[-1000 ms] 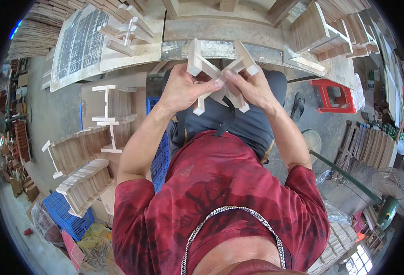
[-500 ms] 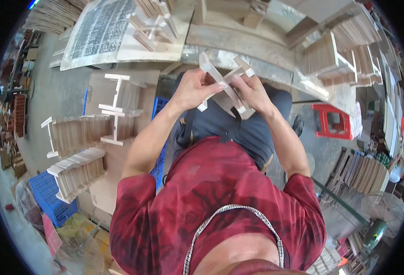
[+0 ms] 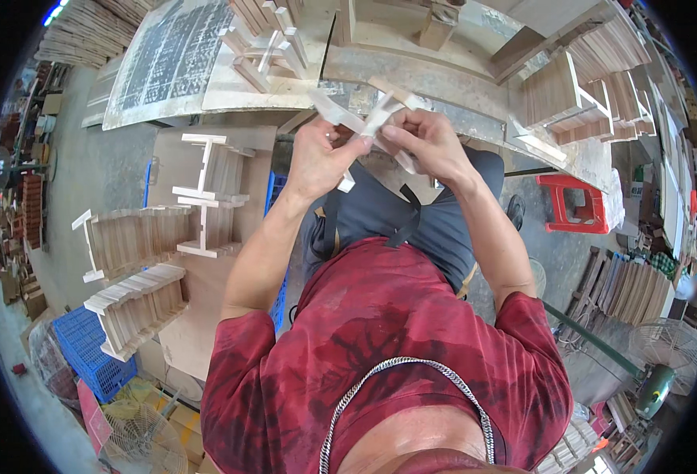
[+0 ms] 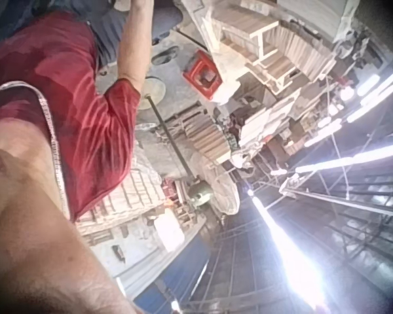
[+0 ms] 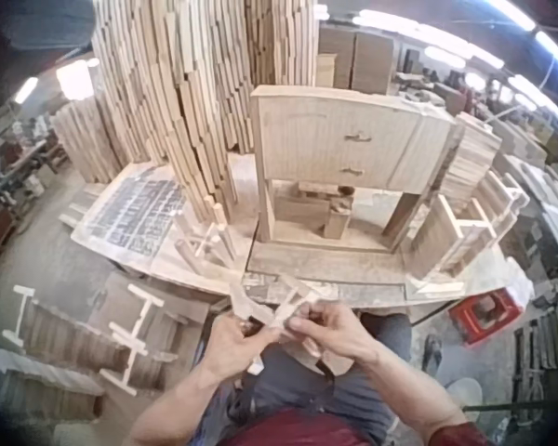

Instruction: Assembling small wooden cross-members or frame components by hand in a workshop.

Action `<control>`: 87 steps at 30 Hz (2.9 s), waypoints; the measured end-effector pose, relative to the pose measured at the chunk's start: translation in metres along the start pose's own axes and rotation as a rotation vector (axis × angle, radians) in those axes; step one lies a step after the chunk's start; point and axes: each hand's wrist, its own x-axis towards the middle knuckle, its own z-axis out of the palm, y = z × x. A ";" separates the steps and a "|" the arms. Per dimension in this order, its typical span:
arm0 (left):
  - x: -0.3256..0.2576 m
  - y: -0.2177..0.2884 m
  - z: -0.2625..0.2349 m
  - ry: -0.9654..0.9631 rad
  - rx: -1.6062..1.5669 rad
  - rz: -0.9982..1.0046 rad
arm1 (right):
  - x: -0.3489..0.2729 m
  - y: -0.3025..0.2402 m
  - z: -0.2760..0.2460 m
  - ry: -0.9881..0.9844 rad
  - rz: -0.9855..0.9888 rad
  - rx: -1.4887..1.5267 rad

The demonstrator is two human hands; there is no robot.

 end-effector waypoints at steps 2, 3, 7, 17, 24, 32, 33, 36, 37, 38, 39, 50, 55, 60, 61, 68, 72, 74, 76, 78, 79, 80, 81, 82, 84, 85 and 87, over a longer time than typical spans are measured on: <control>0.000 -0.004 -0.001 -0.027 -0.012 -0.010 | 0.001 0.005 0.007 0.048 -0.208 0.080; 0.002 -0.006 -0.001 -0.053 -0.135 -0.003 | 0.000 0.002 0.003 0.061 -0.127 -0.041; 0.001 -0.006 0.002 -0.111 -0.244 -0.011 | 0.008 0.002 0.002 0.059 -0.231 -0.333; 0.001 -0.013 0.002 -0.105 -0.226 -0.041 | 0.009 0.027 -0.017 0.272 -0.152 -0.007; -0.008 0.002 0.000 0.050 -0.088 0.029 | 0.015 0.058 -0.058 0.312 -0.079 0.174; -0.014 0.053 -0.040 0.093 1.019 0.854 | 0.030 -0.057 -0.021 -0.147 -0.032 -0.114; -0.011 0.062 -0.045 0.144 1.053 0.967 | 0.039 -0.067 -0.022 -0.211 -0.079 -0.082; -0.019 0.077 -0.062 0.588 1.107 1.194 | 0.060 -0.100 -0.003 -0.118 -0.400 -0.086; -0.028 0.076 -0.072 0.612 1.117 1.191 | 0.068 -0.115 0.004 -0.090 -0.471 -0.103; -0.036 0.073 -0.085 0.809 1.014 1.013 | 0.083 -0.121 0.006 -0.095 -0.480 -0.110; -0.040 0.069 -0.097 0.991 0.898 0.829 | 0.105 -0.127 0.006 -0.063 -0.579 -0.175; 0.075 -0.072 -0.153 0.730 0.656 0.219 | 0.240 -0.104 0.029 -0.185 -0.516 -0.362; 0.075 -0.076 -0.151 0.561 0.446 0.158 | 0.261 -0.068 0.030 -0.177 -0.369 -0.425; 0.073 -0.055 -0.138 0.581 0.431 0.194 | 0.276 -0.019 0.015 -0.195 -0.156 -0.407; 0.074 -0.056 -0.138 0.587 0.429 0.188 | 0.273 -0.017 0.018 -0.155 -0.183 -0.563; 0.085 -0.082 -0.146 0.661 0.600 0.114 | 0.238 -0.029 0.054 -0.020 -0.403 -0.859; 0.091 -0.086 -0.139 0.705 0.613 0.158 | 0.229 -0.019 0.059 0.078 -0.349 -0.835; 0.089 -0.084 -0.135 0.770 0.601 0.228 | 0.227 -0.025 0.060 0.122 -0.521 -0.983; 0.085 -0.081 -0.138 0.843 0.588 0.289 | 0.213 -0.039 0.069 0.236 -0.716 -0.961; 0.080 -0.076 -0.139 0.734 0.583 0.163 | 0.202 -0.043 0.071 0.361 -0.895 -0.935; 0.082 -0.076 -0.139 0.729 0.588 0.168 | 0.207 -0.043 0.070 0.263 -0.830 -0.954; 0.083 -0.077 -0.139 0.731 0.586 0.132 | 0.211 -0.043 0.069 0.165 -0.765 -0.970; 0.085 -0.077 -0.138 0.733 0.584 0.097 | 0.214 -0.045 0.066 0.177 -0.766 -0.965; 0.085 -0.077 -0.138 0.724 0.590 0.096 | 0.211 -0.047 0.065 0.138 -0.759 -0.937; 0.092 -0.075 -0.133 0.691 0.574 0.062 | 0.197 -0.048 0.055 0.127 -0.740 -0.909; 0.094 -0.078 -0.127 0.654 0.580 0.071 | 0.183 -0.055 0.051 0.228 -0.783 -0.876; 0.109 -0.079 -0.120 0.641 0.615 0.188 | 0.157 -0.055 0.033 0.413 -0.802 -0.862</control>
